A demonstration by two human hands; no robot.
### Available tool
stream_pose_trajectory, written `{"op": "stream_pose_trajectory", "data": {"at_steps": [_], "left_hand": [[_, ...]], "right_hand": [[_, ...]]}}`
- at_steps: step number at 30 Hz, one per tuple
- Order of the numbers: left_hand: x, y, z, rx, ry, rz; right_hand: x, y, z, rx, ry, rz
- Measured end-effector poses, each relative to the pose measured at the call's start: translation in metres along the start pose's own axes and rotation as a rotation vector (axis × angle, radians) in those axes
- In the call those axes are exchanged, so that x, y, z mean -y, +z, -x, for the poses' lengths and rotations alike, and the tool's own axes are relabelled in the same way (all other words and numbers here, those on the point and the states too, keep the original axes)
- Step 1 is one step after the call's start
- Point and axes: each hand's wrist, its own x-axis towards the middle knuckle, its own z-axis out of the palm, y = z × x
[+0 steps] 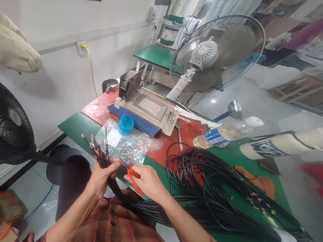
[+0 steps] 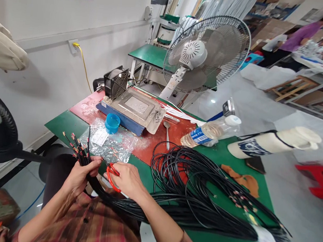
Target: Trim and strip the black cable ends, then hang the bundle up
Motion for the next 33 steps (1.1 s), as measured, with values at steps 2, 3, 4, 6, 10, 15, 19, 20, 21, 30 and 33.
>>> {"op": "stream_pose_trajectory", "data": {"at_steps": [2, 3, 4, 6, 10, 15, 19, 20, 21, 30, 33], "left_hand": [[0.0, 0.0, -0.001, 0.008, -0.005, -0.002], [0.0, 0.001, -0.001, 0.012, -0.008, 0.0], [0.0, 0.001, -0.001, 0.018, -0.009, 0.002], [-0.002, 0.001, -0.002, 0.034, -0.01, 0.001], [-0.005, 0.0, -0.001, 0.081, -0.012, 0.005], [-0.008, -0.003, 0.004, 0.11, -0.005, -0.021], [-0.009, -0.003, 0.009, 0.143, 0.013, -0.049], [-0.009, -0.003, 0.009, 0.147, 0.014, -0.054], [-0.009, -0.003, 0.01, 0.148, 0.013, -0.058], [-0.006, -0.003, 0.006, 0.118, 0.003, -0.024], [-0.006, -0.003, 0.006, 0.083, -0.01, -0.003]], "right_hand": [[-0.002, 0.0, 0.0, -0.036, -0.003, 0.032], [-0.004, 0.001, 0.0, -0.054, -0.005, 0.038], [-0.005, 0.002, 0.0, -0.069, -0.009, 0.033], [-0.009, 0.005, 0.0, -0.088, -0.002, -0.031], [-0.011, 0.012, -0.007, -0.083, 0.161, -0.468], [-0.001, 0.016, -0.022, -0.008, 0.352, -0.993], [0.008, 0.019, -0.029, 0.012, 0.352, -1.072], [0.009, 0.019, -0.03, 0.012, 0.354, -1.08], [0.009, 0.02, -0.03, 0.011, 0.358, -1.085], [0.007, 0.026, -0.024, -0.01, 0.233, -1.025], [0.008, 0.027, -0.024, 0.004, 0.289, -1.132]]}}
